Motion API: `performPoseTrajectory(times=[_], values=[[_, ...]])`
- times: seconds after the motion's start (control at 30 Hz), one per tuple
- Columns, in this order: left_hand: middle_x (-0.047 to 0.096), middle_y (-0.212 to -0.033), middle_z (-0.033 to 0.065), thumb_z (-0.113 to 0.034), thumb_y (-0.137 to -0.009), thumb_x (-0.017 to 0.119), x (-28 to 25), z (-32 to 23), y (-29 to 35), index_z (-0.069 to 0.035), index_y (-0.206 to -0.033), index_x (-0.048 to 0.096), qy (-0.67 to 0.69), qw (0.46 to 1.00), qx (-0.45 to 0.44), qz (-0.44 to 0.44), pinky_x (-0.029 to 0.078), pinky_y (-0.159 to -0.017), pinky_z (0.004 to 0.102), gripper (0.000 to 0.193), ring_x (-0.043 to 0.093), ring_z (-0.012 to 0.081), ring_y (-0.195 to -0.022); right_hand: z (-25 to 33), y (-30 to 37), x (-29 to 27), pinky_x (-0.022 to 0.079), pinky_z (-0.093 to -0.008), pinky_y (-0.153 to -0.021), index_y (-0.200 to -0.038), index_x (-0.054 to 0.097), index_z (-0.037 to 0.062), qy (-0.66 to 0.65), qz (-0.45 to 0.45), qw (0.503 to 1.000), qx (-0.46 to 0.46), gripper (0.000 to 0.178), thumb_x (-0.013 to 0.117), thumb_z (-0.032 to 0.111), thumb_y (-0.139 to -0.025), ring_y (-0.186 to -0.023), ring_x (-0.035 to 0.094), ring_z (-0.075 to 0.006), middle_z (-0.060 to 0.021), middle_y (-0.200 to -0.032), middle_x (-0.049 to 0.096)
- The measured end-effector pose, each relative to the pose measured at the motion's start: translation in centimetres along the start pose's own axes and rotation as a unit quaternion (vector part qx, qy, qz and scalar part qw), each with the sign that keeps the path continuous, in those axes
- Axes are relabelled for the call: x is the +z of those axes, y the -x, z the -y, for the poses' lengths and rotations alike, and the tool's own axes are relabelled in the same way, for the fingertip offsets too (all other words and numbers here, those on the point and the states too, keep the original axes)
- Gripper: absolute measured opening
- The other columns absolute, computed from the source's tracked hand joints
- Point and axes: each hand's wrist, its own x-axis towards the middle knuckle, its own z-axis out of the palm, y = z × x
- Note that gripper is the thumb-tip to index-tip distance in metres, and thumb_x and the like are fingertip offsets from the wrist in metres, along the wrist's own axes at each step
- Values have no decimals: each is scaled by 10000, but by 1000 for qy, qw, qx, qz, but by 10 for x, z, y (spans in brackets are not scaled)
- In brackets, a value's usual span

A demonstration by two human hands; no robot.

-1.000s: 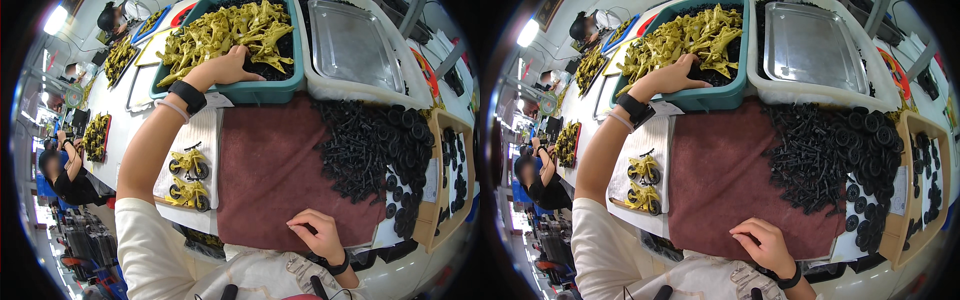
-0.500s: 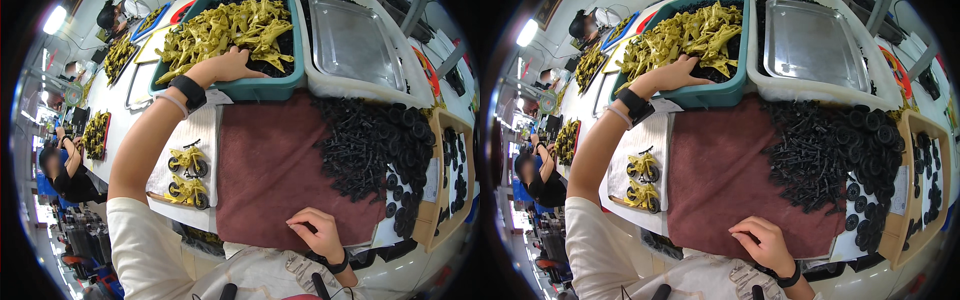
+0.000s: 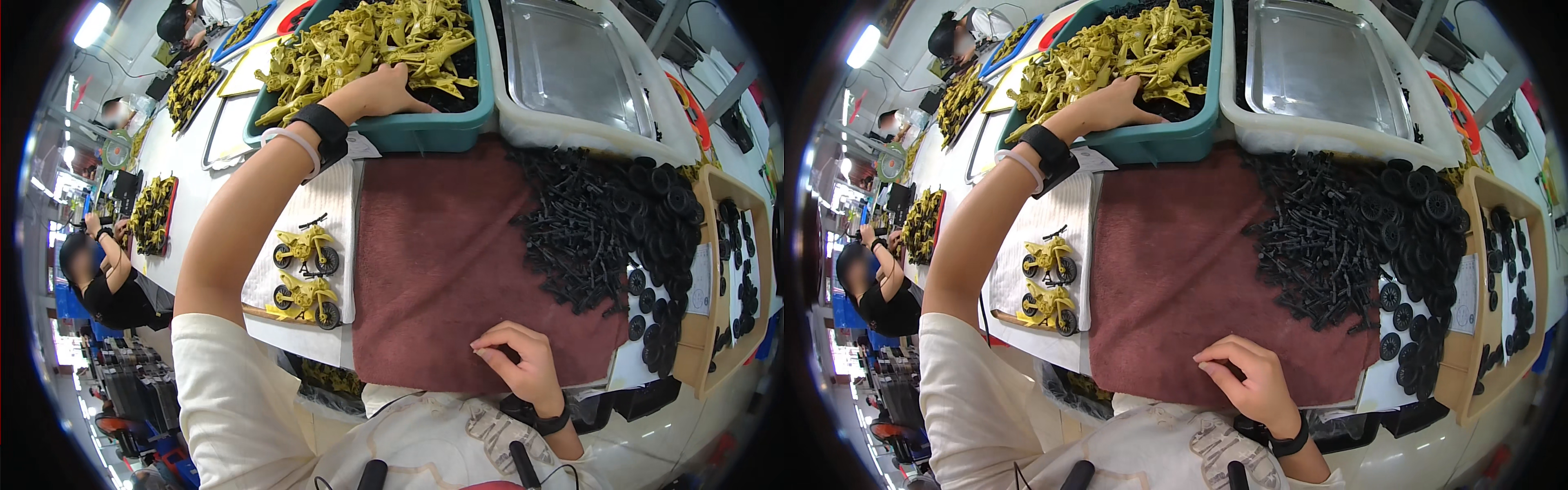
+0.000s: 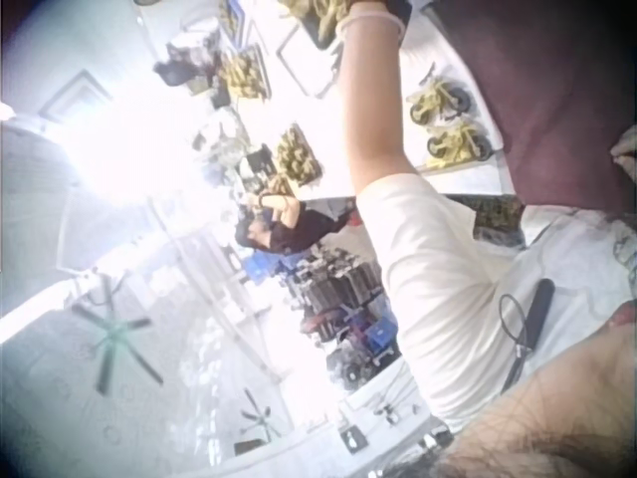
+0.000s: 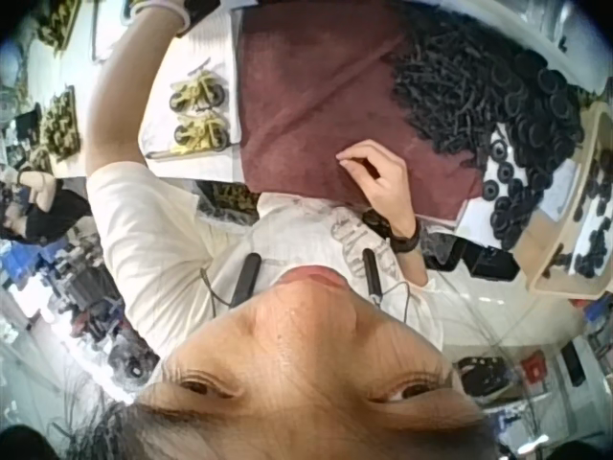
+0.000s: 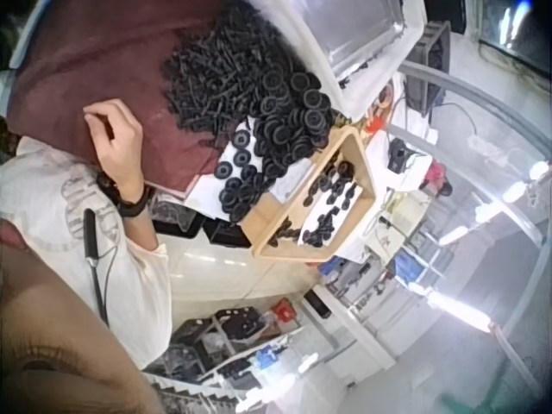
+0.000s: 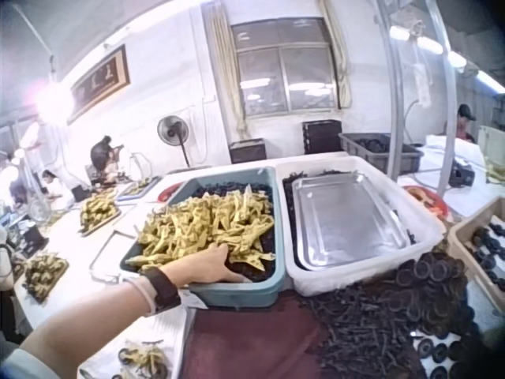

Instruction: The person gathers motorcycle frames and wheels from bins and places them on a cloth. They then pick up a frame and press wheels into the front and rear axle slots, repeating the process for multiple motorcycles.

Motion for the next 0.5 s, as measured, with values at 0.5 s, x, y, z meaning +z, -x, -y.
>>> performPoseTrajectory(times=[0.5], values=[[613, -1262, 221, -611, -957, 535, -4, -9, -18, 98, -1295, 565, 330, 940, 27, -83, 427, -1010, 358, 786, 579, 279, -1160, 1, -1, -1, 527, -284, -709, -944, 720, 2, -10, 6, 1000, 20, 126, 694, -39, -827, -790, 688, -197, -112, -885, 713]])
